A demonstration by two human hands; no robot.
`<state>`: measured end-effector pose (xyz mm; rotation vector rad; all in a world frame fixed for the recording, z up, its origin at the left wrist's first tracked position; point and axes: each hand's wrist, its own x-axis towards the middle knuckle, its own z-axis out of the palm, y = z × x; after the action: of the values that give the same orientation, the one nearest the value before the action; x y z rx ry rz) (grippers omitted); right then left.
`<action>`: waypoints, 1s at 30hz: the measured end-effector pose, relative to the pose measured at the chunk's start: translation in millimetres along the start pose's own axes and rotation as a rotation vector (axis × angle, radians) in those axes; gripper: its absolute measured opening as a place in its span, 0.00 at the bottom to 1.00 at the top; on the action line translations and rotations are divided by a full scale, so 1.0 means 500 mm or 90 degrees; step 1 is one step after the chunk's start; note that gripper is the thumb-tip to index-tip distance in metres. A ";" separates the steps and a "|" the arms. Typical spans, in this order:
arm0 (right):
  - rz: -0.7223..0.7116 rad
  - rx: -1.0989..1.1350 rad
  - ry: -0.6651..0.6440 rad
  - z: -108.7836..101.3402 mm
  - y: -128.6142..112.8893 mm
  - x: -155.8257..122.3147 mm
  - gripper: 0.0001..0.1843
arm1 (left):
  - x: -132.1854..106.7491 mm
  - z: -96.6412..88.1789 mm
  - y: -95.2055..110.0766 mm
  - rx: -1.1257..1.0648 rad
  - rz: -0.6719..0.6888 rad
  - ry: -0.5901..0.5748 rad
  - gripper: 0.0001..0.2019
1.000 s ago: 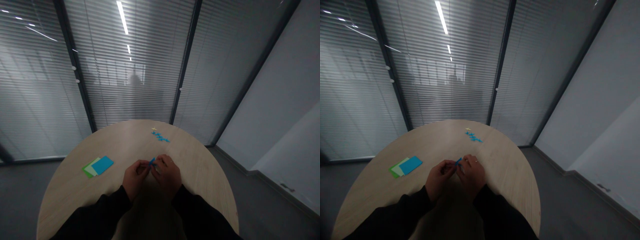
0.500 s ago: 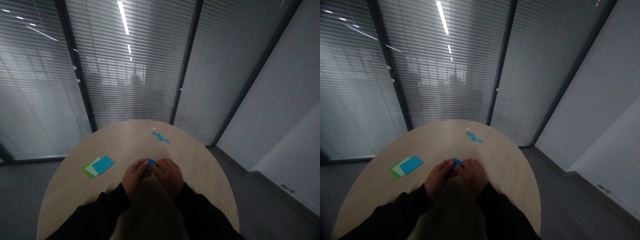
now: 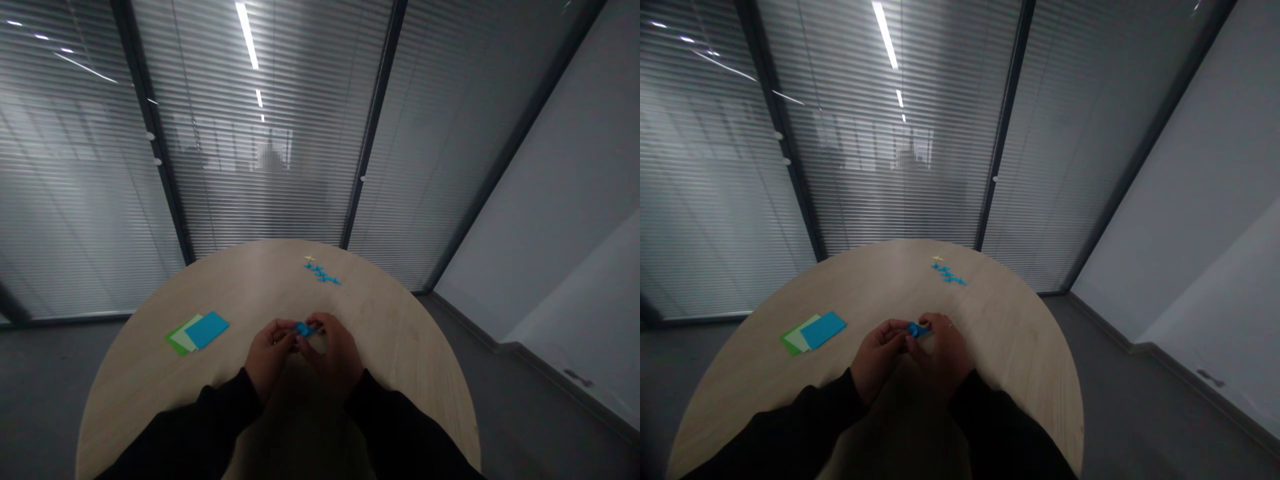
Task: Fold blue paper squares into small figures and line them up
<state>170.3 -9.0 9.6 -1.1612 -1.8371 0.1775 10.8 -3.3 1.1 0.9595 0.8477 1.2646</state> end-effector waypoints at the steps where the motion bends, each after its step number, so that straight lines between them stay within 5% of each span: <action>1: 0.033 0.017 0.012 0.006 -0.002 -0.002 0.16 | -0.001 0.001 0.001 0.019 0.014 0.008 0.15; 10: 0.072 0.054 -0.019 0.022 -0.002 -0.003 0.04 | 0.004 0.003 0.004 0.119 0.107 0.054 0.09; 21: 0.158 0.019 -0.063 0.014 -0.002 0.000 0.02 | 0.000 0.003 0.020 0.336 0.136 0.043 0.07; 30: 0.198 0.212 -0.090 0.013 0.008 0.002 0.05 | 0.008 -0.007 0.002 0.231 0.092 -0.051 0.12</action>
<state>167.8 -3.9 4.6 -1.2112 -1.6560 0.7311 7.7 0.9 0.8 1.3726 0.9787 1.2062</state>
